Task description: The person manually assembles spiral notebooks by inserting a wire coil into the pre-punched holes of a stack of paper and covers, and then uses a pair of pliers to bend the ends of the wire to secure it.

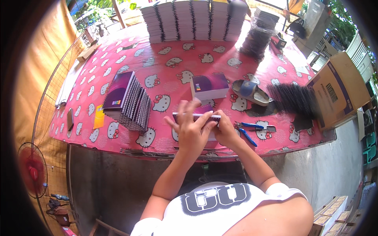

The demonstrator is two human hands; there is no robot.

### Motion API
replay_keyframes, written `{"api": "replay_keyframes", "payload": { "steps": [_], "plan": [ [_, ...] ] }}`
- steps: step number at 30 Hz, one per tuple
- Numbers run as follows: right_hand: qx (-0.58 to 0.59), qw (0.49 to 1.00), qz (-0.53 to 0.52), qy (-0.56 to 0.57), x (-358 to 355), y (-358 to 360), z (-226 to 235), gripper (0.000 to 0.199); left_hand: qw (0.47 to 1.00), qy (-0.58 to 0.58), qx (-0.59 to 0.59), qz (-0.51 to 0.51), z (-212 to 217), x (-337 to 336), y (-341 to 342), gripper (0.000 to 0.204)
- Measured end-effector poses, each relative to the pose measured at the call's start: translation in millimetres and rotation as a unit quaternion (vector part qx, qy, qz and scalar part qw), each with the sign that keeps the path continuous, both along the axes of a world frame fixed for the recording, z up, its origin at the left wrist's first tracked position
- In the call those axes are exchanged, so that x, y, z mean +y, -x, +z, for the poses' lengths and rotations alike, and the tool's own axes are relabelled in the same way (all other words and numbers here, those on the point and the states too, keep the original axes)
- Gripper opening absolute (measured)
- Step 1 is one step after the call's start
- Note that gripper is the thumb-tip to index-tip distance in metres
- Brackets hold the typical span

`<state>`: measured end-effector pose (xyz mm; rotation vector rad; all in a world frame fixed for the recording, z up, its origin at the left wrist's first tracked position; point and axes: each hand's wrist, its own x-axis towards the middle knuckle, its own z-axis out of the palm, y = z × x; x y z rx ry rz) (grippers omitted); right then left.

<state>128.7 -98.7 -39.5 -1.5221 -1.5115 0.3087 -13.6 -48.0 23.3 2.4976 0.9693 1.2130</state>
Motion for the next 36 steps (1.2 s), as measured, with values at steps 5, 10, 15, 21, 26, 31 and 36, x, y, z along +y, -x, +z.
{"api": "replay_keyframes", "payload": {
  "steps": [5,10,15,21,26,31,36],
  "plan": [
    [-0.101,0.982,-0.15,0.062,-3,-132,27,0.01,0.995,0.077,-0.057,-0.031,-11,19,-3,0.011],
    [-0.212,0.824,-0.444,0.281,-17,-267,6,0.024,0.992,0.107,-0.066,-0.026,-8,14,-13,0.016],
    [-0.255,0.782,-0.454,0.342,-22,-291,9,0.029,0.987,0.111,-0.1,-0.066,-12,21,-13,0.02],
    [-0.269,0.834,-0.459,0.142,-25,-247,14,0.018,0.992,0.054,-0.096,-0.06,-11,26,-8,0.022],
    [-0.267,0.866,-0.418,0.068,-38,-264,12,0.019,0.993,0.037,-0.085,-0.072,-11,26,-10,0.027],
    [-0.128,0.986,-0.045,-0.093,-23,-93,62,0.02,0.991,0.064,-0.106,-0.056,-12,26,-6,0.026],
    [0.001,0.997,-0.051,-0.055,-23,-36,61,0.025,0.989,0.064,-0.108,-0.077,-13,25,-6,0.023]
  ]
}}
